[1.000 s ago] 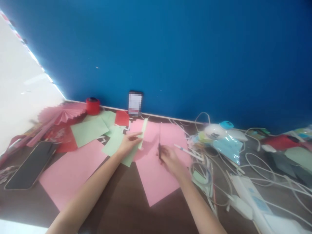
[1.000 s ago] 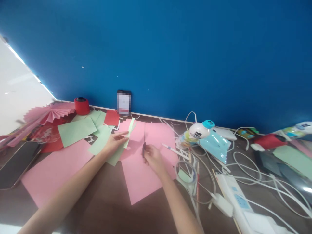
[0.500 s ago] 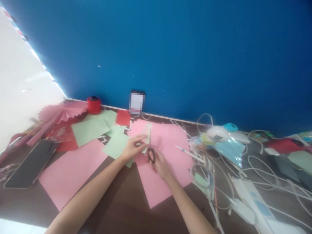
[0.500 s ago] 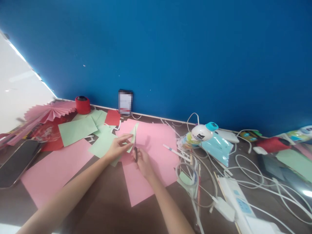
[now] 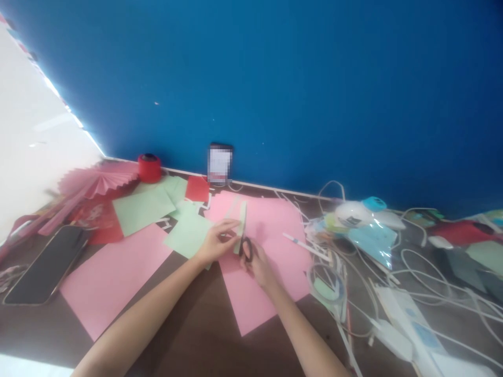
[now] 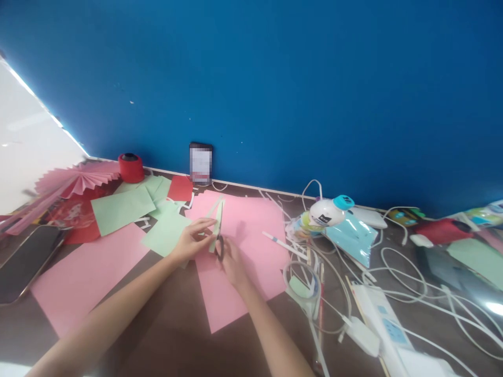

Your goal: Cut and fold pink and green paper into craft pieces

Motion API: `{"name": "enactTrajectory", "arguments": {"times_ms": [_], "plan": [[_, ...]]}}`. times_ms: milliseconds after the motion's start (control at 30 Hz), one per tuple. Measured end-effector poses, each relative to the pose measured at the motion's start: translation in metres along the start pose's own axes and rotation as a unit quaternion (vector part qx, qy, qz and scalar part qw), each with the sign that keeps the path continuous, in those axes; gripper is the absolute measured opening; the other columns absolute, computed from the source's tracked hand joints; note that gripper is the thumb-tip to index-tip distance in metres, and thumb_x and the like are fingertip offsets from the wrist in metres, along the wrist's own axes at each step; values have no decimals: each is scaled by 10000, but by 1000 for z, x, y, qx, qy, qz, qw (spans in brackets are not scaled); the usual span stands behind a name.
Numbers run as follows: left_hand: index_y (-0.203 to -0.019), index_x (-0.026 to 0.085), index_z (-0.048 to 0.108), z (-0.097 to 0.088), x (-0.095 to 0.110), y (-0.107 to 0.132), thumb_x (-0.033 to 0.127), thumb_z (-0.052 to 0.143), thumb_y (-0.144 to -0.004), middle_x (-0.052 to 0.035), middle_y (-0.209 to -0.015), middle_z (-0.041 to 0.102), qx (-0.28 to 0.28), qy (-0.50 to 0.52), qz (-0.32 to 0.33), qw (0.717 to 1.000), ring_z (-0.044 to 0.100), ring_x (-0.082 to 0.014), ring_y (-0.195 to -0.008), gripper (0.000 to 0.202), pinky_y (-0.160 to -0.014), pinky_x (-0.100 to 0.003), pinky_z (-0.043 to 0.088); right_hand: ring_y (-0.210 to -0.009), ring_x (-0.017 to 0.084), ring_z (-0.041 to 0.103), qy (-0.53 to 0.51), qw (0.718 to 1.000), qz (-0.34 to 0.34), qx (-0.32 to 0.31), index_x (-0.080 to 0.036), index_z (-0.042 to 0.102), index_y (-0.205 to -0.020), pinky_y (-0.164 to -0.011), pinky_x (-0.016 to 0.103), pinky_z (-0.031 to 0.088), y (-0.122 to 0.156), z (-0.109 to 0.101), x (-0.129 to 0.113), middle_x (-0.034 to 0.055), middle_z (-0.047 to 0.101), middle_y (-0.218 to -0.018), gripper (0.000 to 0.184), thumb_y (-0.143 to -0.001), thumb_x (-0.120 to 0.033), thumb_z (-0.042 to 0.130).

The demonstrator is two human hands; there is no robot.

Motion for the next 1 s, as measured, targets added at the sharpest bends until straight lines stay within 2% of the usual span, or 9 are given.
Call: {"name": "enactTrajectory", "arguments": {"times_ms": [100,200,367,567,700,833,1000], "plan": [[-1044,188,643,-1,4,-1,249,588,-769,-93,-1085,585,7,8,14,1000,614,-130,-797,287,-689,-249,533,-346,37,352,1,1000,-5,5,-188,458,-778,-319,152,226,-2,-2,2,-62,438,-509,351,-810,-537,464],[-916,177,688,-5,8,-2,280,600,-766,-82,-962,652,26,8,14,1000,606,-176,-895,203,-759,-278,516,-349,30,343,-4,1000,-20,-10,-186,457,-763,-318,156,217,-2,-3,1,-42,477,-567,358,-812,-540,457],[-767,151,687,-10,-1,-2,336,630,-737,-58,-816,686,56,43,-49,996,629,-168,-780,196,-742,-284,503,-371,32,339,-5,1000,-14,-27,-180,474,-773,-321,156,212,2,0,-4,-31,481,-586,363,-801,-542,475],[-804,145,675,-13,-14,-1,326,685,-681,-60,-826,687,82,76,-80,991,636,-172,-772,219,-741,-297,513,-375,35,332,-2,999,1,-46,-191,456,-761,-335,162,228,4,3,-6,-43,461,-589,340,-788,-526,506],[-833,151,668,-16,-13,-2,321,663,-703,-60,-870,673,93,76,-60,991,621,-151,-756,214,-725,-287,512,-374,43,317,14,998,6,-68,-194,453,-749,-337,172,213,6,4,-5,-49,441,-567,335,-787,-523,508],[-856,154,673,-15,-8,-3,307,645,-722,-65,-930,643,81,78,-28,993,600,-132,-764,205,-707,-266,502,-370,37,310,6,997,-1,-72,-197,434,-723,-348,170,213,7,6,-8,-72,386,-540,319,-778,-495,532],[-900,163,671,-14,-8,-4,282,649,-723,-67,-988,614,68,90,-11,994,587,-115,-759,214,-690,-250,495,-365,35,312,13,997,14,-70,-194,427,-729,-340,169,200,7,6,-9,-68,405,-542,316,-800,-494,494]]}}
Point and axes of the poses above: each hand's wrist, its own y-axis away from the middle knuckle, its own z-axis out of the palm, x = y × z, the point moved 7 cm from there along -y, towards the middle knuckle
